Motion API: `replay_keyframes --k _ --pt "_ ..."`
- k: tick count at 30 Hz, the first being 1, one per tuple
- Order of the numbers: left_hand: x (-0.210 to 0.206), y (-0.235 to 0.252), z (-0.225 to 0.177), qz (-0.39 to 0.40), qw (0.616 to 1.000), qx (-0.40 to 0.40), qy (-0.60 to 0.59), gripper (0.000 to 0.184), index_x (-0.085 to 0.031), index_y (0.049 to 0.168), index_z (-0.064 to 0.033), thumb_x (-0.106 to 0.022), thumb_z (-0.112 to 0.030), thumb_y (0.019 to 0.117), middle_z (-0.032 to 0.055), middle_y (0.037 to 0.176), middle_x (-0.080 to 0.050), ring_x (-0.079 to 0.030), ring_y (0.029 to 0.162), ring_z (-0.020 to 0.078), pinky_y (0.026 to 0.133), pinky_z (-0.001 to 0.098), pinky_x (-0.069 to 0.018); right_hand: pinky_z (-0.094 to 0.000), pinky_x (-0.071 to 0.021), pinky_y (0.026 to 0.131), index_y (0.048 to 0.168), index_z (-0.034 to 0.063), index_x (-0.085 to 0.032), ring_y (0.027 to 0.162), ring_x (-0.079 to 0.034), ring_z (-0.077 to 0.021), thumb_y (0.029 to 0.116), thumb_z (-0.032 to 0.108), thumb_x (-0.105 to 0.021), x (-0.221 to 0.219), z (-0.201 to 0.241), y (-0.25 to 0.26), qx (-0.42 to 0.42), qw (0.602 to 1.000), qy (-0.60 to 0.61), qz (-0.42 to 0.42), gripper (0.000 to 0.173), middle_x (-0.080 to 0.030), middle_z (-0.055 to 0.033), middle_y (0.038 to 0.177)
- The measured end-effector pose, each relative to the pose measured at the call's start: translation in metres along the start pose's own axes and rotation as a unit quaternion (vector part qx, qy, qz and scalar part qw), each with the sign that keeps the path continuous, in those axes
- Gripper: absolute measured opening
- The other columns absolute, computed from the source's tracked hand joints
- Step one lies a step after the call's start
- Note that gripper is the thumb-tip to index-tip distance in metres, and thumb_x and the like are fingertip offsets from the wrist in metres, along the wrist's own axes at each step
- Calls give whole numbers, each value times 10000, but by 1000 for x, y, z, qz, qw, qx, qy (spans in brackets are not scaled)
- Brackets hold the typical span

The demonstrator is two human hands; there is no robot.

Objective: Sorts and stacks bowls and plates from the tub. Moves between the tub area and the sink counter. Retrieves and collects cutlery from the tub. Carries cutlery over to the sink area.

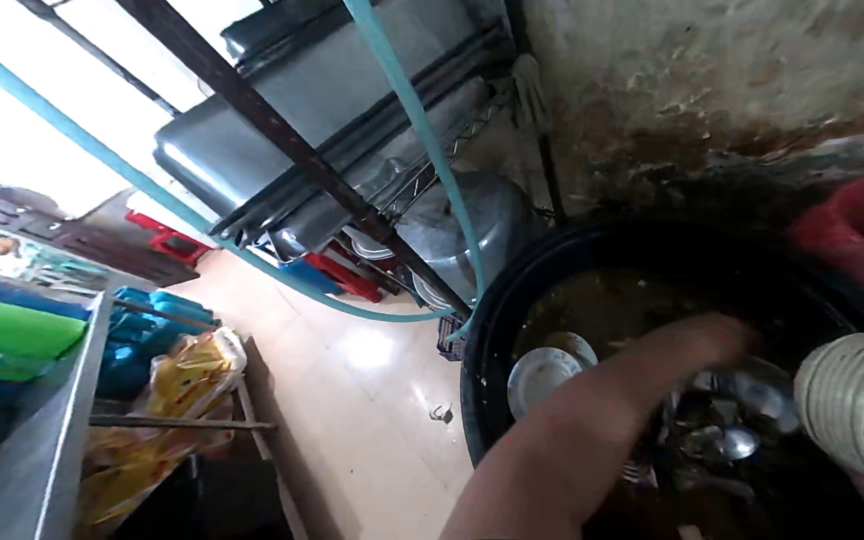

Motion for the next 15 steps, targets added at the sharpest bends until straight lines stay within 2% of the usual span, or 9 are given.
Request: replay_keyframes --k 2,4,7,9,13,15 --pt "25 -21 15 -56 996 19 -72 282 -680 1287 -16 -574 -125 1049 218 1248 -685 -641 1200 352 1050 536 -486 -472 -550 1007 1287 130 -570 1155 -668 -178 1114 368 -260 -3 1 0 3 1000 -12 -14 427 -706 -61 1182" --pt "45 -44 27 -118 981 33 -151 272 -683 1266 -2 -585 -135 1049 213 1258 -679 -636 1202 332 1057 518 -478 -485 -550 1001 1291 129 -566 1149 -669 -183 1110 370 -263 -5 0 -1 -6 1000 -11 -29 427 -705 -65 1179" --pt "57 -67 55 -168 957 58 -228 285 -641 1277 21 -578 -144 1054 230 1253 -656 -639 1158 328 1008 522 -505 -484 -538 1017 1295 126 -559 1164 -659 -184 1109 369 -261 -5 -2 -1 -16 1000 -9 -23 428 -697 -66 1186" --pt "55 -73 81 -178 943 103 -260 322 -613 1314 24 -584 -159 1050 246 1273 -640 -635 1160 340 1001 535 -508 -481 -556 992 1269 129 -581 1146 -671 -188 1104 369 -292 -5 -2 -1 -27 1000 -3 -15 410 -707 -69 1167" --pt "23 -77 125 -198 888 199 -363 426 -570 1335 -19 -711 -184 969 233 1256 -629 -637 1100 328 933 524 -531 -505 -546 1008 1301 129 -568 1185 -655 -208 1105 372 -310 -4 -4 -2 -34 999 10 -11 406 -691 -85 1214" --pt "17 -80 127 -210 882 210 -365 429 -577 1330 -23 -683 -277 1000 227 1254 -629 -624 1121 329 952 528 -514 -498 -554 994 1291 133 -573 1169 -663 -203 1109 375 -280 -6 -4 -3 -34 999 3 -23 421 -698 -81 1199"
Point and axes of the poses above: each hand's wrist, its own y-axis towards the middle knuckle, its own x-axis out of the back of the hand, z = x × y, the point moved 7 cm from there along y, towards the middle knuckle
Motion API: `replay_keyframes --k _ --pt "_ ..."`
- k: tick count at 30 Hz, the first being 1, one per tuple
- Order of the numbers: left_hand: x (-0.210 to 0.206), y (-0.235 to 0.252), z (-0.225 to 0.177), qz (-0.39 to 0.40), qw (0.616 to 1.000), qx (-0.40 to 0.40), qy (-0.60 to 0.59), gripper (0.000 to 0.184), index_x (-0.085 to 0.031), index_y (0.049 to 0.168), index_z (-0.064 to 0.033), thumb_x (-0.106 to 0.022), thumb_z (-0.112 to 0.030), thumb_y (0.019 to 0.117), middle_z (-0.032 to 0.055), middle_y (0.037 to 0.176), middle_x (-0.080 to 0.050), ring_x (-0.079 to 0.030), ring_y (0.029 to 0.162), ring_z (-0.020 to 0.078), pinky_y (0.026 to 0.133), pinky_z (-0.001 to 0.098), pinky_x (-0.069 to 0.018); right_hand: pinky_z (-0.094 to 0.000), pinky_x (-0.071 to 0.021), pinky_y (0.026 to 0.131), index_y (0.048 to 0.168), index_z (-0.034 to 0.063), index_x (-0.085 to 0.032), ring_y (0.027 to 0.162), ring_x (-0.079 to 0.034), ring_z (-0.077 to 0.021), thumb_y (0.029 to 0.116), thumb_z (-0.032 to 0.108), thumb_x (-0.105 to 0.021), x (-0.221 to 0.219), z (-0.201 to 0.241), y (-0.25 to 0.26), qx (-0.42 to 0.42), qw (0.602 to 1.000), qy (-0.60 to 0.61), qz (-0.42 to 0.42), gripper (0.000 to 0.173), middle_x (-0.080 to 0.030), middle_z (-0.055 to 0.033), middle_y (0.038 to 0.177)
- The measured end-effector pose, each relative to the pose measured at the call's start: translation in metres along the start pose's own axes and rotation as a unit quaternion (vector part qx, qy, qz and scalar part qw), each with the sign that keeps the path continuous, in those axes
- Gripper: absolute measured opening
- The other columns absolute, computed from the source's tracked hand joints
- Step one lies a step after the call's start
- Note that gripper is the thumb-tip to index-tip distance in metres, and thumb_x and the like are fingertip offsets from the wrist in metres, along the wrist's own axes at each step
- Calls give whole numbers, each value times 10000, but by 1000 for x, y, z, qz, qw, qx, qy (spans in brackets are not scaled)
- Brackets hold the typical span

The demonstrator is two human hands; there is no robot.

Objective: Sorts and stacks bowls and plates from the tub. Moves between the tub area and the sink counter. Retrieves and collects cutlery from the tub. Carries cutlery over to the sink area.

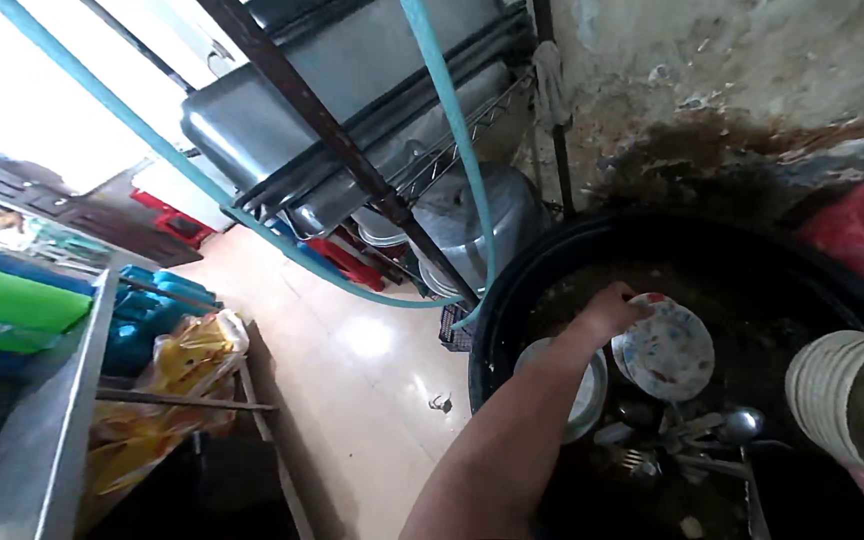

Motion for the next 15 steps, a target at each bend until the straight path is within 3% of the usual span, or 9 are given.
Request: replay_keyframes --k 2,5,7,11,14,15 --pt "8 -3 -7 -31 999 -21 -17 396 -582 1322 -19 -612 -299 1045 217 1272 -622 -607 1140 315 962 515 -498 -497 -560 984 1281 134 -578 1157 -668 -200 1107 379 -280 1 0 -1 -2 1000 -8 -9 423 -702 -77 1188" --pt "42 8 -9 -140 988 -59 -1 273 -614 1283 -15 -584 -106 1027 201 1258 -651 -637 1145 307 976 505 -523 -514 -549 995 1283 132 -584 1168 -661 -211 1100 367 -318 4 -1 -1 -8 1000 5 -5 399 -697 -84 1201" --pt "58 22 8 -193 979 -38 50 288 -594 1302 6 -558 -105 1038 231 1272 -641 -629 1180 350 1014 536 -507 -490 -566 975 1245 123 -602 1130 -682 -204 1099 349 -316 0 -2 -2 -3 1000 22 -6 393 -714 -88 1155" --pt "27 36 45 -154 978 46 133 431 -517 1453 -35 -559 -194 1055 249 1418 -568 -566 1300 409 1084 589 -454 -457 -580 961 1243 128 -602 1115 -691 -189 1109 347 -267 -7 -1 -5 -4 1000 26 -3 422 -723 -86 1141" --pt "-5 37 43 -113 979 65 159 484 -427 1539 -65 -511 -165 1073 215 1498 -518 -520 1367 382 1129 564 -418 -449 -586 948 1210 118 -613 1090 -699 -184 1108 321 -262 -11 0 -5 6 1000 18 -14 418 -730 -87 1110" --pt "-8 39 42 -118 980 73 145 475 -450 1525 -67 -515 -193 1072 219 1480 -534 -530 1356 387 1120 574 -426 -455 -586 950 1206 115 -619 1089 -701 -190 1106 323 -270 -11 0 -5 5 1000 22 -11 419 -730 -93 1112"
Point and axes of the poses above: each hand's wrist, its own y-axis towards the middle knuckle, its own x-axis out of the back of the hand, z = x × y, the point moved 7 cm from there along y, towards the middle knuckle
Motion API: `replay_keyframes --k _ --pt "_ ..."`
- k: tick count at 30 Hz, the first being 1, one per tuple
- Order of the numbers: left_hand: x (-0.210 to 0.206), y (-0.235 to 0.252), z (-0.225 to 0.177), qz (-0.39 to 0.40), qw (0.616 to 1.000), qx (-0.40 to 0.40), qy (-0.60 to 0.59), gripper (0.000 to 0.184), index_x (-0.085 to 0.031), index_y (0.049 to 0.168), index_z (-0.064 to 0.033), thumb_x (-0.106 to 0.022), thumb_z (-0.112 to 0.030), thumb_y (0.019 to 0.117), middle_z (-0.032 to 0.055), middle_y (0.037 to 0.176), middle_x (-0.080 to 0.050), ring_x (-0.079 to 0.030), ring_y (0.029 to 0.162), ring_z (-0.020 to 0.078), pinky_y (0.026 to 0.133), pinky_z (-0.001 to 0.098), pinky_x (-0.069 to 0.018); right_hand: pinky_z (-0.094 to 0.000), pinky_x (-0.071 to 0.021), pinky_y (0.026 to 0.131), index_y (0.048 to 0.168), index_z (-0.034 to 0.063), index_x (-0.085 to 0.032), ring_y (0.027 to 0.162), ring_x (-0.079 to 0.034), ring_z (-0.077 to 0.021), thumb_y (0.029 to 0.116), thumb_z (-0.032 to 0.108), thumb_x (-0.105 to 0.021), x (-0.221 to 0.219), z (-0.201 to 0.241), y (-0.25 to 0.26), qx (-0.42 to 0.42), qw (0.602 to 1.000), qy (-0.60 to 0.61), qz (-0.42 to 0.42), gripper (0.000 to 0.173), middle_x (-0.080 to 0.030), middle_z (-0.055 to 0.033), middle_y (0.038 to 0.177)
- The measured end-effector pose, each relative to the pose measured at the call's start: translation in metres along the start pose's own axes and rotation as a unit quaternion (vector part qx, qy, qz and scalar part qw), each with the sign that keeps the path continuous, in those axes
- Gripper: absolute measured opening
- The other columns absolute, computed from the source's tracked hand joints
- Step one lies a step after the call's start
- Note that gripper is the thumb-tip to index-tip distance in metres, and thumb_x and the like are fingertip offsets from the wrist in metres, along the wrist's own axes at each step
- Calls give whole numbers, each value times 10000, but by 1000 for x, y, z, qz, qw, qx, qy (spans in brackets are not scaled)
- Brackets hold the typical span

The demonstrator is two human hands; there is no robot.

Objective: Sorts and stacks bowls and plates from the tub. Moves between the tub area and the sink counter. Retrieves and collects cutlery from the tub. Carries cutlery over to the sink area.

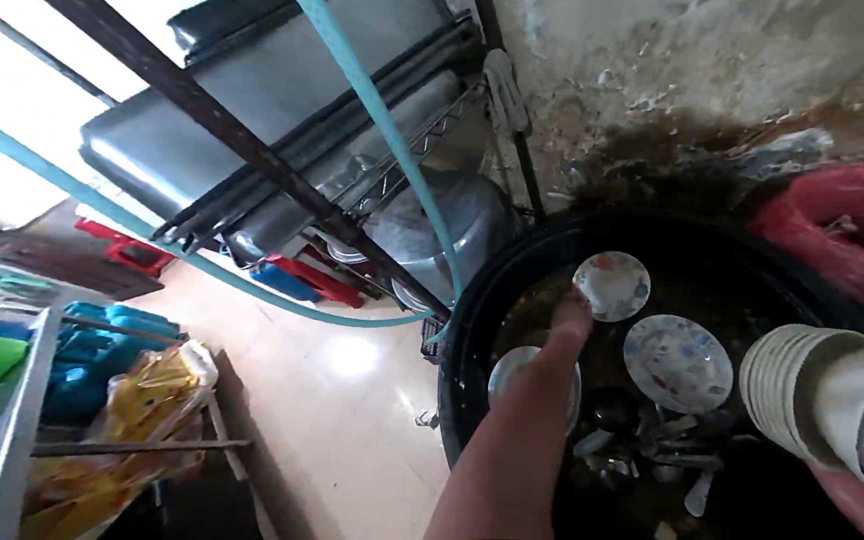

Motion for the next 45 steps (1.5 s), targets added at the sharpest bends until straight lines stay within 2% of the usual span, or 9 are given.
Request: replay_keyframes --k 5,9,15,20,28,34,37,40,45 --pt "16 15 9 -65 983 92 -148 525 -537 1427 -29 -541 -406 1061 265 1366 -598 -592 1256 412 1039 596 -477 -445 -572 984 1216 115 -629 1125 -690 -184 1106 329 -317 2 -1 3 -6 999 -5 33 394 -728 -93 1143" --pt "17 19 6 -16 980 111 -164 469 -540 1403 -14 -660 -181 982 259 1314 -594 -627 1115 377 900 539 -538 -443 -578 978 1225 114 -616 1118 -694 -183 1110 318 -286 1 -1 3 -3 999 -19 28 404 -728 -95 1139" --pt "100 1 -4 -52 986 -78 -137 344 -633 1331 -57 -635 -89 989 198 1255 -671 -658 1133 317 971 531 -531 -447 -577 976 1215 106 -617 1115 -691 -182 1109 317 -255 2 -3 4 -17 999 -20 33 432 -725 -93 1138" --pt "157 -60 -3 72 984 -165 15 273 -683 1271 -52 -612 -58 1007 153 1233 -684 -659 1114 239 1003 470 -517 -452 -571 975 1233 119 -589 1118 -684 -176 1117 322 -233 5 -6 4 -25 999 -22 2 426 -718 -77 1139" --pt "67 -51 12 143 931 -240 233 310 -719 1271 -102 -581 -49 998 161 1358 -627 -560 1309 322 1131 506 -432 -443 -588 944 1220 147 -610 1092 -696 -163 1106 361 -306 11 -3 3 -30 999 -34 -5 389 -728 -53 1122" --pt "-19 -43 -62 72 966 -138 207 539 -680 1276 -22 -662 -467 974 199 1484 -517 -485 1377 397 1064 609 -464 -439 -590 940 1255 140 -590 1105 -692 -168 1114 356 -283 11 -1 5 -11 999 -29 -7 401 -720 -64 1143" --pt "-36 -55 -79 85 975 -156 133 435 -608 1340 9 -657 -258 1001 243 1421 -545 -521 1327 421 1039 605 -487 -440 -577 967 1262 134 -582 1122 -683 -170 1115 339 -253 8 0 3 -9 1000 -18 -14 415 -714 -74 1157" --pt "7 -67 -97 115 970 -215 17 304 -611 1297 -10 -611 -161 1033 237 1205 -666 -668 1096 370 943 567 -541 -428 -584 958 1257 141 -589 1113 -689 -163 1117 344 -224 9 0 4 -10 1000 -27 -3 441 -719 -67 1153" --pt "99 -81 -66 166 932 -280 157 228 -701 1198 -28 -664 -66 976 169 1201 -697 -666 1126 280 1022 510 -510 -425 -563 993 1255 130 -586 1133 -675 -158 1112 334 -187 4 -3 4 -14 1000 -23 10 470 -713 -64 1157"
Point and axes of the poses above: each hand's wrist, its own y-axis towards the middle knuckle, its own x-axis out of the back of the hand, z = x × y, the point moved 7 cm from there along y, towards the middle knuckle
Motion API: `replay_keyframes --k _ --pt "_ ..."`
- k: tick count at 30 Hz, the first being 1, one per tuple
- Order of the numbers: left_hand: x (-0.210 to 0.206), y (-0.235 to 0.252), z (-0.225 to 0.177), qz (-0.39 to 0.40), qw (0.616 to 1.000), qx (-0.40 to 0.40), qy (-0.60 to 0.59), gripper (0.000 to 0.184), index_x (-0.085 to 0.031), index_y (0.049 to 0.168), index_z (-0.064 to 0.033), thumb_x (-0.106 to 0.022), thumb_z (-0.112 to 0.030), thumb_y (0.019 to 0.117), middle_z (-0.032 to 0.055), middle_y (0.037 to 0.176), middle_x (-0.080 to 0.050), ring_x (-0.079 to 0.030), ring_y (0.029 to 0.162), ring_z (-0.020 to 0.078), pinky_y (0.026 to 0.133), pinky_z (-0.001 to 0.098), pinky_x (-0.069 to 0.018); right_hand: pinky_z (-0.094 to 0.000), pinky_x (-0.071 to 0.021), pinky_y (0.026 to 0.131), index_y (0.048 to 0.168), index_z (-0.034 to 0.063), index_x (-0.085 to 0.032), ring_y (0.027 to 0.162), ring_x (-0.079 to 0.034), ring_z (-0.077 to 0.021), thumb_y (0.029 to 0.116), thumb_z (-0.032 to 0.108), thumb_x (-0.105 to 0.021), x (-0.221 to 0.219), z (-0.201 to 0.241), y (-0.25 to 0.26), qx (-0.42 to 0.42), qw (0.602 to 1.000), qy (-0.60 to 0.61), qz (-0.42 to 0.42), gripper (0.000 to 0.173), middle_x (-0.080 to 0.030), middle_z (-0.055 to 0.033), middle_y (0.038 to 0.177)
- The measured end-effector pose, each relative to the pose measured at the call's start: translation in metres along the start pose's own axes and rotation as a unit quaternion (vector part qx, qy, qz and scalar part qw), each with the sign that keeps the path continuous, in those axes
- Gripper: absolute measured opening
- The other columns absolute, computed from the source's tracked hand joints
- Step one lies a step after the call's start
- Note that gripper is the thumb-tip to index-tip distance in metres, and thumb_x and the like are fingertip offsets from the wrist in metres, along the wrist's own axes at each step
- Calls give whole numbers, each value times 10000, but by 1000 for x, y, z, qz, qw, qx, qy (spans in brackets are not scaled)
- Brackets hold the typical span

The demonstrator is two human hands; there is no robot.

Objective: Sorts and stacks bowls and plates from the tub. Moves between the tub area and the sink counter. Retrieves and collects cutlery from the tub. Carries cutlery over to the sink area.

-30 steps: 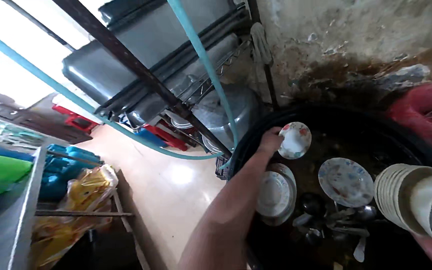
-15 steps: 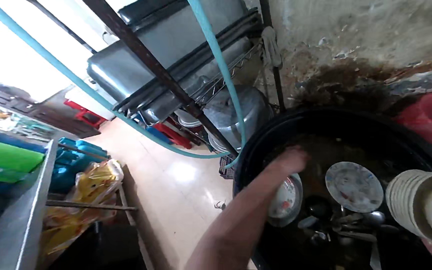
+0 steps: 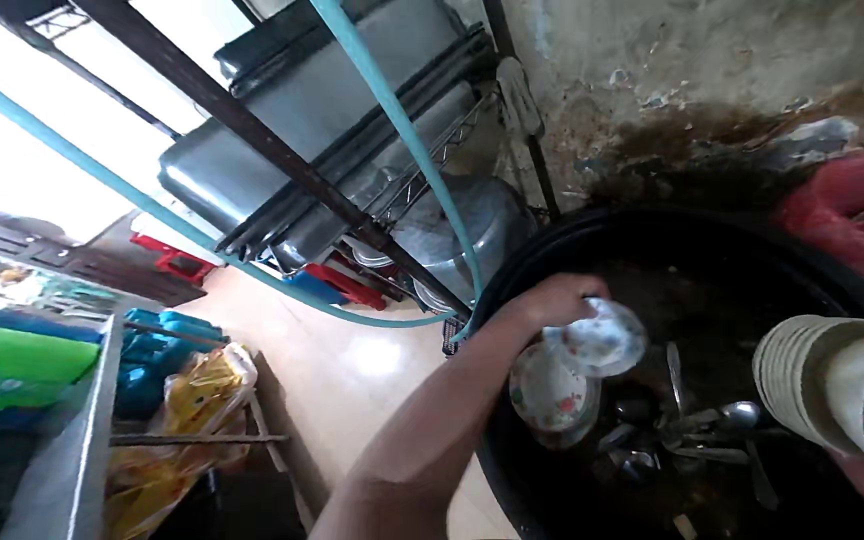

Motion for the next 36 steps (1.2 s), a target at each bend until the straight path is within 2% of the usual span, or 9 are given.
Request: replay_keyframes --k 4,6,11,15,20,24,27,32,36 --pt "-35 -26 52 132 986 73 68 240 -720 1216 -67 -650 -80 987 151 1261 -677 -635 1185 290 1056 514 -480 -422 -573 981 1268 128 -592 1136 -679 -164 1113 331 -223 -1 -1 -1 -3 1000 -4 5 449 -711 -69 1177" --pt "-50 -24 68 126 987 63 72 274 -724 1245 -89 -651 -88 981 149 1333 -638 -588 1266 289 1101 494 -449 -421 -572 979 1257 138 -590 1129 -677 -153 1110 314 -239 -1 -1 -1 4 1000 -5 -5 420 -710 -58 1166" --pt "-88 -6 39 133 975 -16 175 504 -645 1376 -162 -685 -4 899 72 1548 -497 -461 1427 297 1168 552 -388 -423 -577 975 1243 146 -606 1117 -681 -146 1104 320 -244 0 -1 0 9 1000 4 1 425 -716 -53 1151" --pt "-124 -8 18 244 923 -20 297 590 -608 1402 -192 -728 -53 841 94 1431 -592 -535 1326 359 1110 660 -373 -423 -584 963 1248 150 -596 1112 -682 -149 1103 324 -246 -1 -1 1 8 1000 21 -12 417 -713 -53 1151" --pt "-115 -17 42 209 899 -98 373 567 -600 1415 -187 -754 -101 876 72 1459 -566 -487 1382 316 1203 620 -263 -417 -592 938 1244 174 -619 1101 -680 -137 1084 334 -351 3 -4 2 33 999 31 -19 351 -710 -43 1150" --pt "-100 -21 39 224 876 -130 406 565 -612 1390 -150 -775 -73 854 90 1428 -582 -499 1364 341 1171 594 -351 -411 -611 893 1228 183 -617 1063 -696 -131 1092 335 -325 3 -3 0 41 997 42 -45 356 -716 -38 1121" --pt "-105 -22 30 282 862 -99 411 397 -704 1219 -130 -783 -65 835 93 1296 -657 -550 1279 362 1085 607 -420 -394 -610 887 1219 191 -621 1040 -698 -115 1098 341 -292 2 -3 1 38 998 11 -48 381 -720 -22 1099" --pt "-110 -24 21 330 843 -84 417 384 -697 1232 -145 -711 -17 870 127 1174 -706 -637 1130 368 1097 639 -379 -394 -601 908 1237 195 -616 1060 -690 -112 1096 327 -302 5 -2 4 51 998 -7 -43 369 -716 -16 1118" --pt "-78 -33 5 300 859 -67 409 362 -704 1235 -159 -758 -121 879 138 1133 -714 -644 1100 371 1062 623 -406 -416 -603 905 1225 192 -627 1059 -694 -128 1092 339 -317 7 -1 4 41 998 16 -51 368 -719 -24 1111"
Point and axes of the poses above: each hand's wrist, its own y-axis towards the middle knuckle, its own x-axis out of the back of the hand, z = x × y, the point moved 7 cm from there along y, towards the middle knuckle
